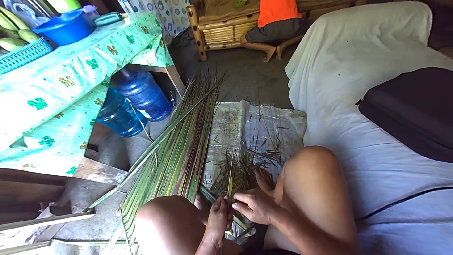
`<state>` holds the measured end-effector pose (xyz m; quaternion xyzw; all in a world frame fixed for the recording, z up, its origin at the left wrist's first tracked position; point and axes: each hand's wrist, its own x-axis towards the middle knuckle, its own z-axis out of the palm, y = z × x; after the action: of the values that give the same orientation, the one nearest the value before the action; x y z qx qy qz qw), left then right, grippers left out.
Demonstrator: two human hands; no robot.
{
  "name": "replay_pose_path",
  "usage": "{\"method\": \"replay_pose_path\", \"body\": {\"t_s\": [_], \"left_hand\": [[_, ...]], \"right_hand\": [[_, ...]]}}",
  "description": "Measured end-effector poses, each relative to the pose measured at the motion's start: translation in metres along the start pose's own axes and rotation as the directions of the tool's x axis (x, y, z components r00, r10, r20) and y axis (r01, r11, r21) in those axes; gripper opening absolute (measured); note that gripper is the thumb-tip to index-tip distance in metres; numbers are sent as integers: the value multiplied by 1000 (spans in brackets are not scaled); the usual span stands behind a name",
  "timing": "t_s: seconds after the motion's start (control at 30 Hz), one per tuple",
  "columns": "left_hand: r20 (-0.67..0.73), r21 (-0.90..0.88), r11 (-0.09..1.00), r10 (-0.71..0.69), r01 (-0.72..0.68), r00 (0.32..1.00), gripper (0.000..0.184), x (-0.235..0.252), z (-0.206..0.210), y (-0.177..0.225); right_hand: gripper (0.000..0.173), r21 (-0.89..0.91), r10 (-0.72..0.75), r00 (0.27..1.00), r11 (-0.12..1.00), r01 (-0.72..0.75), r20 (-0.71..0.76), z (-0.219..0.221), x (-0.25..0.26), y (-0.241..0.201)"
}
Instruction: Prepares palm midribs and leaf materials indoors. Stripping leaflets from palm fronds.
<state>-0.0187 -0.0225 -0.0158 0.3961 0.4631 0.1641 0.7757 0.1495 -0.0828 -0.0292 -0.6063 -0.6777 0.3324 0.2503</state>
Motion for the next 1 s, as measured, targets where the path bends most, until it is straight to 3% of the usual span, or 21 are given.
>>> {"method": "replay_pose_path", "body": {"t_s": [0.2, 0.3, 0.4, 0.47, 0.67, 0.9, 1.0], "left_hand": [[60, -4, 999, -48, 48, 997, 30, -2, 1, 0], [58, -9, 999, -44, 44, 997, 31, -1, 1, 0], [23, -15, 999, -33, 34, 999, 31, 0, 1, 4], [-5, -21, 999, -27, 27, 1000, 34, 1, 2, 5], [76, -17, 999, -39, 41, 996, 29, -3, 1, 0], [125, -25, 998, -50, 54, 991, 30, -4, 0, 2], [150, -26, 998, -47, 51, 988, 31, -7, -2, 1]], "right_hand": [[47, -50, 296, 949, 952, -303, -106, -21, 12, 11], [45, 21, 208, 971, 978, -207, -114, -17, 6, 4], [39, 103, -10, 998, 995, 17, -67, -1, -2, -2], [38, 61, -64, 997, 996, 67, -44, 6, -3, -3], [44, -2, 244, 962, 969, -246, -121, -20, 11, 12], [47, 2, 327, 931, 944, -331, -163, -22, 13, 16], [42, 102, 353, 900, 936, -338, -255, -30, 14, 24]]}}
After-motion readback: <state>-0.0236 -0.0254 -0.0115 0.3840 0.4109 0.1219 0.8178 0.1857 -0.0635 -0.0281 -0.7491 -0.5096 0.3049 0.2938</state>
